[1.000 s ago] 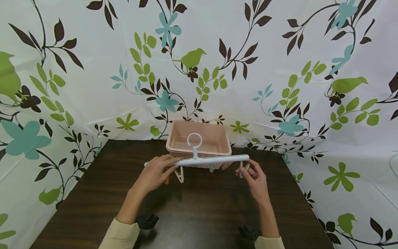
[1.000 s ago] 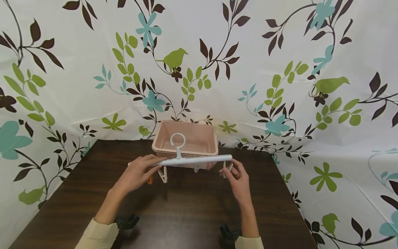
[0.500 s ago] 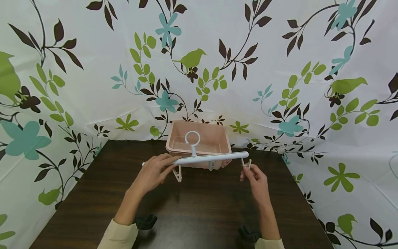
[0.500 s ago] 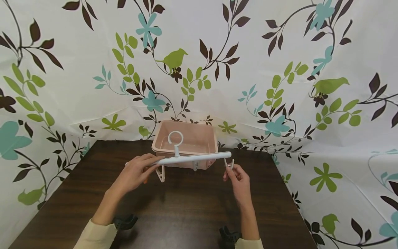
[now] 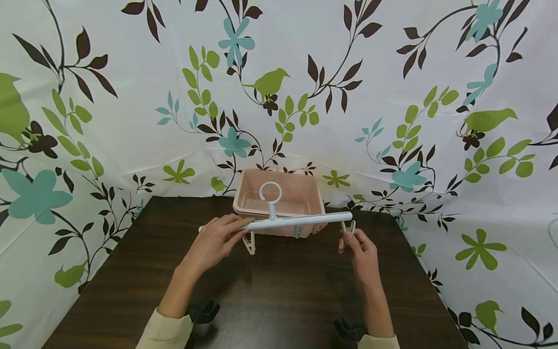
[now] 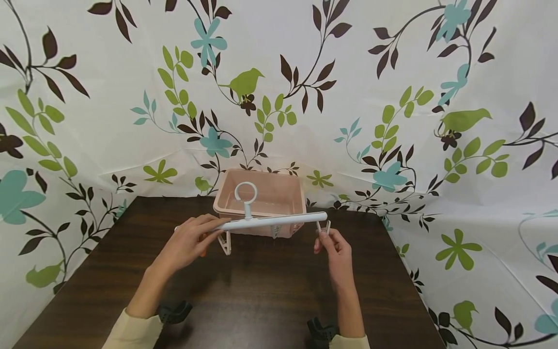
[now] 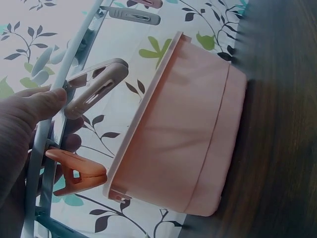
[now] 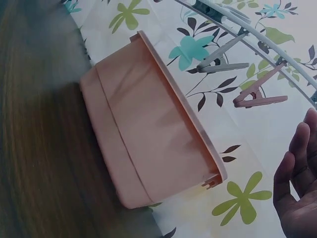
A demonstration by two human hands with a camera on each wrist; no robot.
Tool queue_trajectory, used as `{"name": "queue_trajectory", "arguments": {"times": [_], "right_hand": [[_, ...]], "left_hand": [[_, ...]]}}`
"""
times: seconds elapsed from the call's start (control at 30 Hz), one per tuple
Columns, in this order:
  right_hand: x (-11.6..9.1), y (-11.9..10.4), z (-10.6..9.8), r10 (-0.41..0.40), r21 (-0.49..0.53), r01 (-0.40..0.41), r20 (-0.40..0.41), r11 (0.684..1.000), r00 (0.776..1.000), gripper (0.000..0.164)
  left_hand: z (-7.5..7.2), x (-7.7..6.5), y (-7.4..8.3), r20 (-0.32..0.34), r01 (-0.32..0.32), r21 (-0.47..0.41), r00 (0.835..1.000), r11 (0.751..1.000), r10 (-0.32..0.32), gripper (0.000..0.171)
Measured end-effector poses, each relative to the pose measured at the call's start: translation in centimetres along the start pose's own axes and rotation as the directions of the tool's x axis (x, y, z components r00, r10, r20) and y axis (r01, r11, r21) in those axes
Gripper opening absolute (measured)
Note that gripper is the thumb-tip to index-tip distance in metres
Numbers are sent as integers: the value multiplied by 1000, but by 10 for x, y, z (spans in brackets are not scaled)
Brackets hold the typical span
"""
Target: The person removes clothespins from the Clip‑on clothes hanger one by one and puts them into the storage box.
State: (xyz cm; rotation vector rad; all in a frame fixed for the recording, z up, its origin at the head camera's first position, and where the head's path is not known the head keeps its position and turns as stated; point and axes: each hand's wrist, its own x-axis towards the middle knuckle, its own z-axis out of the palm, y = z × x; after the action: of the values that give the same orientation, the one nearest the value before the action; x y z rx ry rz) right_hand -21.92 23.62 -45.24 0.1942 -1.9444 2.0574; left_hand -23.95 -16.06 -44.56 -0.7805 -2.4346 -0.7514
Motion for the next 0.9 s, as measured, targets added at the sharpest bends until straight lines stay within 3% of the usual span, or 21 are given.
{"name": "queue_trajectory", "arguments": {"times": [0.57,0.9], "right_hand": [[-2,-17,2,-2,199,-15,86,980,996,30],[-3,-24,2,2,348,-50,138,936,990,35]], "left_hand": [[-5,-1,2,-12,-12,-38,1000,999,11,45],[-7,-2,4,-25,-22,-68,999,997,21,50]]}}
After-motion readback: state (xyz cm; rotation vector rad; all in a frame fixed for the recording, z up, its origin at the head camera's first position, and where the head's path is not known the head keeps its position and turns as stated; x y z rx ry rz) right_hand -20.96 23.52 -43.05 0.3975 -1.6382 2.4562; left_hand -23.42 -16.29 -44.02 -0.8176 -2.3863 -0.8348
